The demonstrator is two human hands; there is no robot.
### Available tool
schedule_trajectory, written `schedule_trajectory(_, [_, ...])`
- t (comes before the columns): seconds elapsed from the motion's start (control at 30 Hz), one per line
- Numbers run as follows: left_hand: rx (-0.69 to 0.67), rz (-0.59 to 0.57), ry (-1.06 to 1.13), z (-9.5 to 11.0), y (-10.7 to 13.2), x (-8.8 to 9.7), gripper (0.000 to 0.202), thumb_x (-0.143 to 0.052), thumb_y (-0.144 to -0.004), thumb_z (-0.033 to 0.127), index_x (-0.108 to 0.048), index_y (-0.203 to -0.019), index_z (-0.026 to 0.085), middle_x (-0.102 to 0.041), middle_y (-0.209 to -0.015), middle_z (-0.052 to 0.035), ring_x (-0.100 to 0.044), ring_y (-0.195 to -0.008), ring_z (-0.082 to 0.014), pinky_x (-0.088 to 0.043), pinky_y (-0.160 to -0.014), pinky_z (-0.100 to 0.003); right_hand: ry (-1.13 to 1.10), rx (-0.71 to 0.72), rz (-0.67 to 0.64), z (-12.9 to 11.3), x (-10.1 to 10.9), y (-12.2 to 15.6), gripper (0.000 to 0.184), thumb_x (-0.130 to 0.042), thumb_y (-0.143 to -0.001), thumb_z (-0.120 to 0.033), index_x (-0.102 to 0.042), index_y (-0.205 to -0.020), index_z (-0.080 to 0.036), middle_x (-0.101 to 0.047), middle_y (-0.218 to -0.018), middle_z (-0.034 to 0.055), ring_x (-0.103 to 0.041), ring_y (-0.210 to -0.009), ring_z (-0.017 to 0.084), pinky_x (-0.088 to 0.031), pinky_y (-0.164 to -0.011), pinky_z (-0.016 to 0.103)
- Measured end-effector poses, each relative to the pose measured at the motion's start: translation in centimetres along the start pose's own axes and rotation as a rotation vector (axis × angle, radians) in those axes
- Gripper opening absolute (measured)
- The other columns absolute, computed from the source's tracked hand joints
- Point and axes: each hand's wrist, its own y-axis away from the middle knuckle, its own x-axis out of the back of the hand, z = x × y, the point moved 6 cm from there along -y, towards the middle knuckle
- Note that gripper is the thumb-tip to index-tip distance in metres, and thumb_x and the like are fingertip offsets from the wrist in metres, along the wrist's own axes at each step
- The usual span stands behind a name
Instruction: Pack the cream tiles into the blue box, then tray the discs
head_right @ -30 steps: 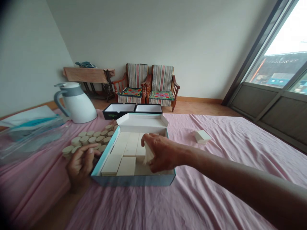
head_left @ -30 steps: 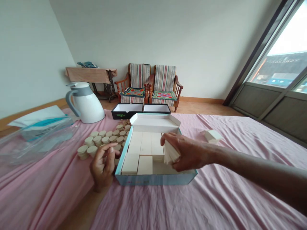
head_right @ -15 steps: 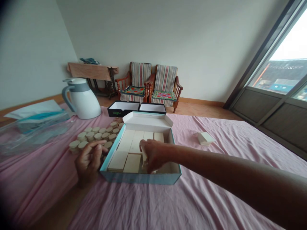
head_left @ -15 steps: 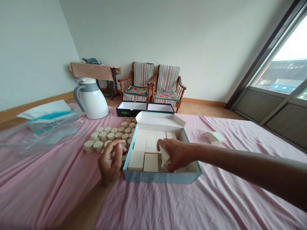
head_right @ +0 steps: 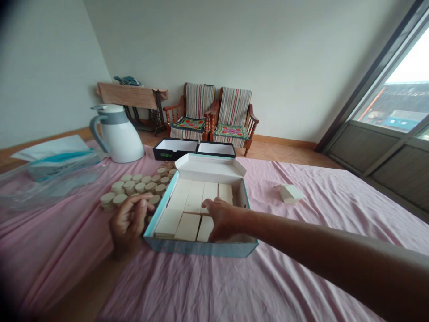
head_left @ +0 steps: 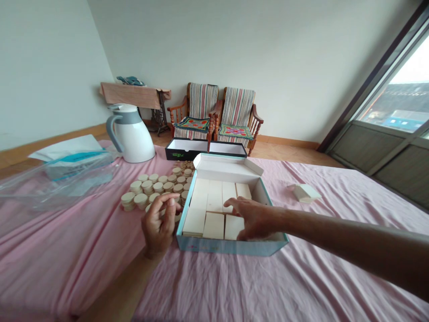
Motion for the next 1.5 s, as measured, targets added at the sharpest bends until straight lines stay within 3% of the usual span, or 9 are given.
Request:
schedule_trajectory(0.2, [0.009,-0.010,-0.006,-0.3,0.0,0.0,0.023,-0.049,-0.088,0.033,-0.061,-0.095,0.015,-0.059,-0.067,-0.0009,-0.058,-0.057,-0.0121,-0.048,-0.053,-0.020,-0.020,0.023,0.216,0.6,1.9,1.2,0.043,-0.055,-0.062,-0.003,-0.061,-0.104,-0.012,-0.065,-0.095,0.0092,-0.060,-0.083,0.017,-0.046,-0.073,0.027])
schedule_trajectory(0.33, [-0.004,-0.070,-0.027,-0.4,-0.1,-0.5,0.019,-0.050,-0.087,0.033,-0.059,-0.085,0.017,-0.061,-0.075,-0.0021,-0.059,-0.064,-0.0120,-0.045,-0.055,-0.019,-0.047,-0.106,-0.005,1.9,0.8,2.0,0.021,-0.046,-0.063,0.000,-0.062,-0.067,-0.013,-0.061,-0.060,0.0026,-0.056,-0.058,0.013,-0.039,-0.053,0.022])
schedule_trajectory(0.47, [0.058,-0.204,-0.018,-1.0,-0.3,-1.4,0.021,-0.050,-0.084,0.038,-0.057,-0.085,0.018,-0.058,-0.065,0.0009,-0.051,-0.052,-0.0111,-0.039,-0.045,-0.020,-0.039,-0.118,-0.112,2.7,-1.2,1.8,0.014,-0.047,-0.061,-0.005,-0.051,-0.052,-0.015,-0.047,-0.050,-0.0007,-0.045,-0.049,0.011,-0.029,-0.045,0.022])
schedule_trajectory(0.73, [0.147,-0.301,0.068,-1.7,-0.5,-2.0,0.025,-0.052,-0.081,0.042,-0.054,-0.089,0.018,-0.057,-0.065,0.0008,-0.050,-0.051,-0.0124,-0.039,-0.044,-0.022,-0.230,-0.179,-0.009,3.4,-2.6,0.2,0.012,-0.047,-0.064,-0.010,-0.049,-0.052,-0.015,-0.042,-0.050,-0.0022,-0.042,-0.048,0.009,-0.027,-0.044,0.022])
schedule_trajectory(0.9, [0.100,-0.230,-0.006,-1.2,-0.4,-1.5,0.026,-0.053,-0.081,0.042,-0.057,-0.087,0.017,-0.058,-0.064,0.0003,-0.051,-0.051,-0.0121,-0.039,-0.043,-0.020,-0.090,0.022,0.230,2.9,0.9,2.4,0.024,-0.047,-0.068,-0.008,-0.067,-0.079,-0.013,-0.066,-0.067,0.0042,-0.058,-0.062,0.013,-0.040,-0.054,0.021])
schedule_trajectory(1.07, [0.025,-0.018,-0.034,-0.7,-0.1,-0.1,0.026,-0.054,-0.082,0.040,-0.060,-0.093,0.017,-0.057,-0.066,0.0005,-0.051,-0.052,-0.0113,-0.040,-0.046,-0.020,-0.082,-0.059,0.680,11.1,7.3,6.0,0.033,-0.045,-0.076,-0.009,-0.064,-0.103,-0.014,-0.070,-0.090,0.0077,-0.064,-0.081,0.018,-0.047,-0.072,0.026])
schedule_trajectory(1.27, [0.028,0.123,-0.015,-0.3,-0.1,0.8,0.025,-0.053,-0.083,0.038,-0.061,-0.093,0.017,-0.055,-0.063,0.0026,-0.048,-0.050,-0.0094,-0.039,-0.045,-0.019,0.070,-0.441,0.733,25.3,9.9,9.6,0.058,-0.054,-0.066,-0.005,-0.050,-0.124,-0.004,-0.060,-0.116,0.0209,-0.060,-0.098,0.025,-0.047,-0.082,0.033])
schedule_trajectory(1.37, [0.043,0.136,-0.045,-0.5,-0.2,0.7,0.025,-0.055,-0.082,0.041,-0.062,-0.092,0.019,-0.056,-0.065,0.0023,-0.048,-0.050,-0.0095,-0.038,-0.044,-0.020,0.170,-0.466,0.647,27.7,9.7,9.3,0.060,-0.060,-0.069,-0.011,-0.047,-0.128,-0.005,-0.054,-0.128,0.0198,-0.053,-0.114,0.024,-0.042,-0.093,0.031])
schedule_trajectory(1.5, [0.049,0.131,-0.049,-0.7,-0.3,0.4,0.024,-0.058,-0.080,0.042,-0.062,-0.089,0.020,-0.057,-0.065,0.0020,-0.050,-0.052,-0.0113,-0.039,-0.047,-0.021,0.189,-0.589,0.658,28.6,10.2,7.0,0.042,-0.052,-0.083,-0.029,-0.055,-0.120,-0.009,-0.059,-0.121,0.0173,-0.056,-0.108,0.022,-0.042,-0.088,0.030])
